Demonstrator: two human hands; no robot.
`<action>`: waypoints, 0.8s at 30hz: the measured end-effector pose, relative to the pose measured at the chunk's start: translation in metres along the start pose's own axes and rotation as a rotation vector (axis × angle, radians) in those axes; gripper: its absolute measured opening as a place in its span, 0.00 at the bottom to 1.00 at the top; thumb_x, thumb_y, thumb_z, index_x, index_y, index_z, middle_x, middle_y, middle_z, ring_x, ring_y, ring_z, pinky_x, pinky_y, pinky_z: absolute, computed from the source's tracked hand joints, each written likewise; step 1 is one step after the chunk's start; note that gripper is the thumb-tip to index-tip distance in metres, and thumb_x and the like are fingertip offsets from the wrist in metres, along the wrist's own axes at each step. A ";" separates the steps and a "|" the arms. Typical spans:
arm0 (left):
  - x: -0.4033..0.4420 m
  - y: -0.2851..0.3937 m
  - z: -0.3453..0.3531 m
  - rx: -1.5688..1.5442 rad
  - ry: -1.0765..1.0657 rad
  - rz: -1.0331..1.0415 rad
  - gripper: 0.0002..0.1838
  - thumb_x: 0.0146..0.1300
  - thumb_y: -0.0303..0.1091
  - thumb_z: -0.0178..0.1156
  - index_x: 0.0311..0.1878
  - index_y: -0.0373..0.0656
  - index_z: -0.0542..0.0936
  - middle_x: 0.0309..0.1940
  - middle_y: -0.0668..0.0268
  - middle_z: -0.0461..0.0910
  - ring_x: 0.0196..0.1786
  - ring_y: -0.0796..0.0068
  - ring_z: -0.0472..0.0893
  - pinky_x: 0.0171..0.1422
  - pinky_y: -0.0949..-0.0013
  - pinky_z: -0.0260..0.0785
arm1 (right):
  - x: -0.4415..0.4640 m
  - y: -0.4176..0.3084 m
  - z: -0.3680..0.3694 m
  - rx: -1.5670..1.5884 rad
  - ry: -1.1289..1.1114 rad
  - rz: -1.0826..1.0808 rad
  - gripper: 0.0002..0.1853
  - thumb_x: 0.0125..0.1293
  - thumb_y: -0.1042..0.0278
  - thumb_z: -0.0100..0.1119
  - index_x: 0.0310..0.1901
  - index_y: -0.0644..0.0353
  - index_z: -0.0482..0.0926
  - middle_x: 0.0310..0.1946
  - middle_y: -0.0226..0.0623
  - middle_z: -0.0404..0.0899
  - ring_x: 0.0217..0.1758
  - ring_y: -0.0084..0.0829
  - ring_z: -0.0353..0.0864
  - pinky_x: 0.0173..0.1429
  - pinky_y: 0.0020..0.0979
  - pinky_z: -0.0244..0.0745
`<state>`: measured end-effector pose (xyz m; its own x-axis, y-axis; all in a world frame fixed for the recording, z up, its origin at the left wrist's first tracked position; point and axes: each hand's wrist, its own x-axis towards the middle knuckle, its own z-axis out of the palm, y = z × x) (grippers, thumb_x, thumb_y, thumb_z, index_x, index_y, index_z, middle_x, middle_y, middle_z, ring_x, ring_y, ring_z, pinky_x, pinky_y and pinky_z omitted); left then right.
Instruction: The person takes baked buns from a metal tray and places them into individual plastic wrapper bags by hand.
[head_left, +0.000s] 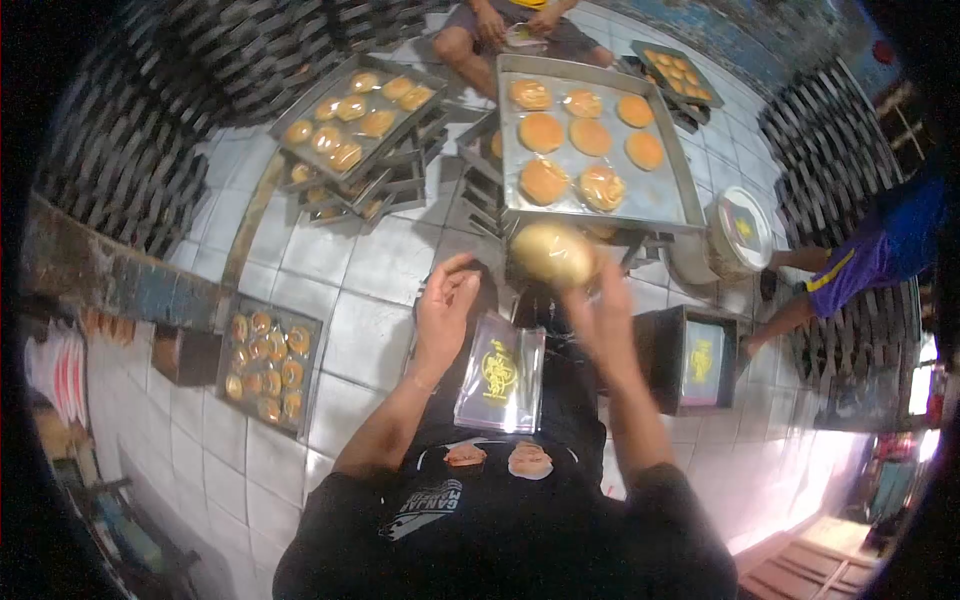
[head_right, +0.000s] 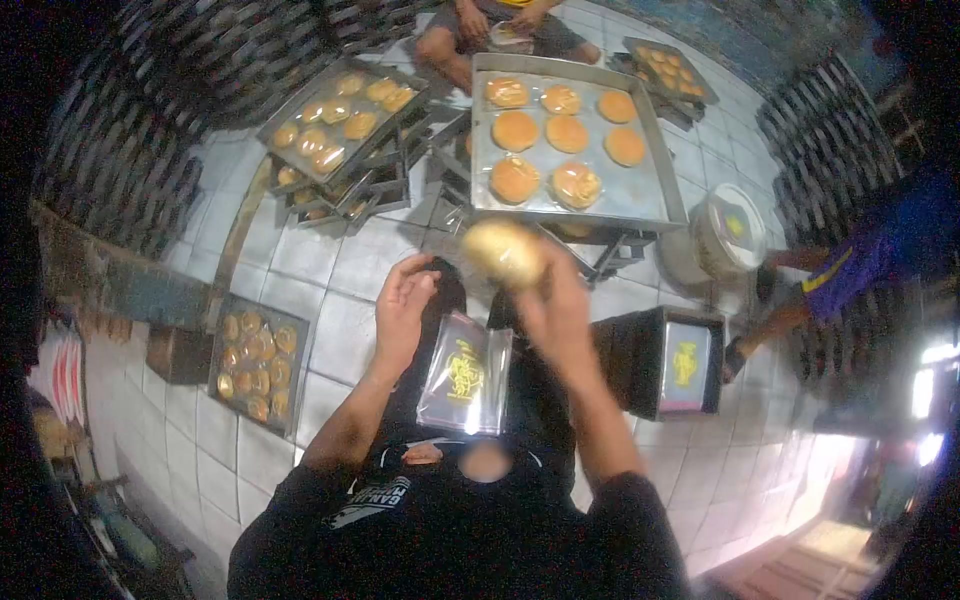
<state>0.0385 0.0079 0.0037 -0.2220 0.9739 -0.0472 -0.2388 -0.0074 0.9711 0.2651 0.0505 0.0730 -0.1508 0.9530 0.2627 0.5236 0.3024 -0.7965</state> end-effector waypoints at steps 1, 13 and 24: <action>-0.002 0.003 0.002 0.000 -0.023 0.004 0.20 0.75 0.31 0.62 0.67 0.37 0.77 0.63 0.58 0.81 0.64 0.71 0.80 0.69 0.67 0.71 | 0.020 0.021 -0.020 -0.250 0.146 -0.247 0.32 0.65 0.70 0.70 0.69 0.64 0.72 0.60 0.51 0.80 0.61 0.50 0.82 0.67 0.43 0.77; -0.056 -0.011 -0.030 1.133 -0.458 0.866 0.22 0.56 0.28 0.72 0.56 0.50 0.87 0.75 0.53 0.73 0.81 0.43 0.65 0.80 0.45 0.64 | -0.073 0.017 -0.006 -0.336 -0.342 -0.244 0.27 0.56 0.68 0.76 0.58 0.60 0.79 0.62 0.46 0.77 0.70 0.54 0.72 0.82 0.66 0.52; -0.019 0.008 -0.044 -0.141 -0.178 -0.475 0.10 0.77 0.37 0.63 0.43 0.41 0.84 0.34 0.68 0.86 0.32 0.83 0.84 0.37 0.75 0.78 | 0.109 0.061 -0.042 -0.704 -0.168 -0.200 0.20 0.70 0.58 0.69 0.54 0.66 0.84 0.46 0.46 0.88 0.48 0.37 0.87 0.54 0.37 0.80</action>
<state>-0.0007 -0.0211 0.0018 0.1028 0.9005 -0.4225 -0.4015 0.4261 0.8107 0.3158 0.1718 0.0757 -0.3961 0.8879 0.2341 0.8768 0.4414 -0.1907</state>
